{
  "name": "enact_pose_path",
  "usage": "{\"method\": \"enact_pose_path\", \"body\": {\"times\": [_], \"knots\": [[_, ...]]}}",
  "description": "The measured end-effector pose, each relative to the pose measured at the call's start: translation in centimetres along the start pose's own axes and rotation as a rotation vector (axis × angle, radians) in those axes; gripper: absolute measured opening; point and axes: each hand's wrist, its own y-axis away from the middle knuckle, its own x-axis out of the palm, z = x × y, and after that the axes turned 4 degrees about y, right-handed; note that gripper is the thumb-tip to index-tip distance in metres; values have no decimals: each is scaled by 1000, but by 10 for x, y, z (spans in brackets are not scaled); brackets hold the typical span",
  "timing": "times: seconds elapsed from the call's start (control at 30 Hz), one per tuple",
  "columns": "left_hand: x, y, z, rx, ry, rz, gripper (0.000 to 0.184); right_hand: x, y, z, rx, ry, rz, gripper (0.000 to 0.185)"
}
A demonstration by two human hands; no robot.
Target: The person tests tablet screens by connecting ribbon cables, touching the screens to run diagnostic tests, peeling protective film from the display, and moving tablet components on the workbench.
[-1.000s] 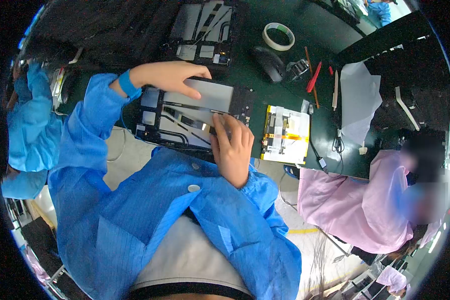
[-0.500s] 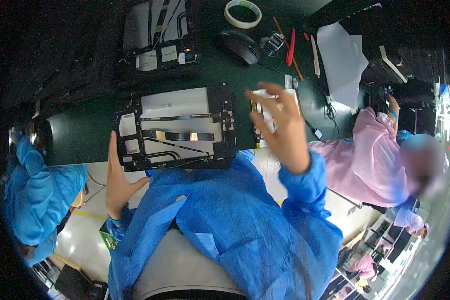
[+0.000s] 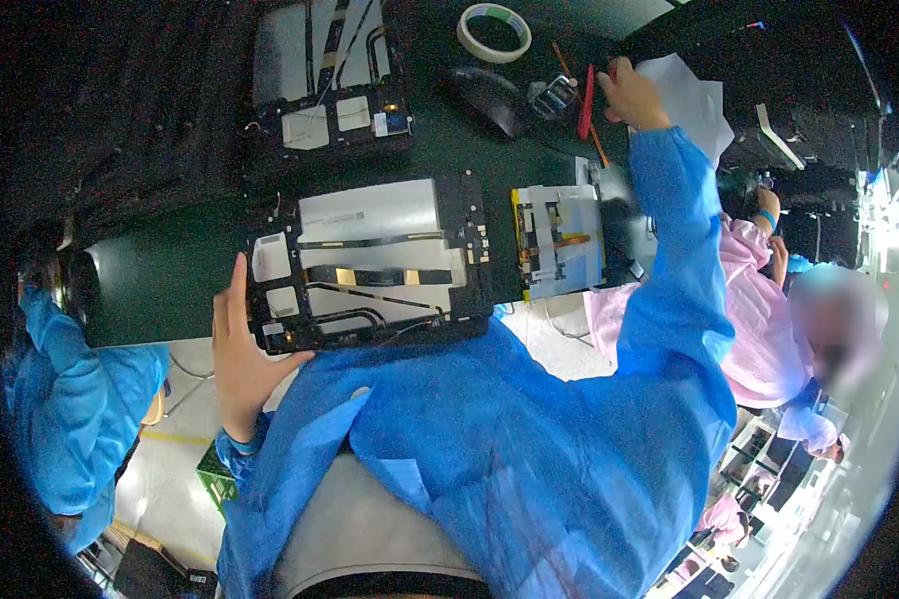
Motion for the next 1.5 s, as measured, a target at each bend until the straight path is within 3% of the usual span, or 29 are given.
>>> {"method": "enact_pose_path", "body": {"times": [0.1,0.2,0.27,0.33,0.4,0.47,0.5,0.57,0.63,0.67,0.73,0.9,1.03,1.1,1.33,1.5], "knots": [[-1,0,3,47,13,0,119,41,-16,-7,-93,169,-181,25],[-3,7,8,-38,174,46,108,46,-34,-36,-315,-87,-93,24],[-8,10,9,13,181,-18,100,31,-50,-65,-565,-86,-190,27],[-13,7,7,78,122,-106,94,-9,2,-33,-353,-552,12,33],[-11,2,3,126,388,-206,88,-40,64,3,-126,-1054,104,41],[-14,-8,-11,326,604,-106,98,-50,127,29,-2,-1268,136,46],[-16,-14,-13,451,721,-5,104,-41,134,11,-69,-1341,195,35],[-10,-21,-23,659,1020,182,115,-22,179,14,-136,-1056,66,26],[1,-36,-45,716,1277,329,119,-4,243,70,-148,-1018,34,33],[5,-44,-53,744,1318,391,118,4,251,87,-152,-1206,103,34],[16,-53,-59,746,1290,497,117,18,269,116,-96,-1440,178,35],[28,-77,-64,778,999,646,114,54,276,123,-278,-1065,-136,11],[31,-84,-68,802,854,676,112,65,284,122,-155,-1007,-104,20],[33,-87,-70,808,805,684,111,67,281,127,-211,-975,-194,21],[31,-94,-73,824,711,697,107,65,270,131,-165,-714,-138,23],[27,-103,-69,835,680,694,104,64,259,142,-209,-755,-163,22]]}}
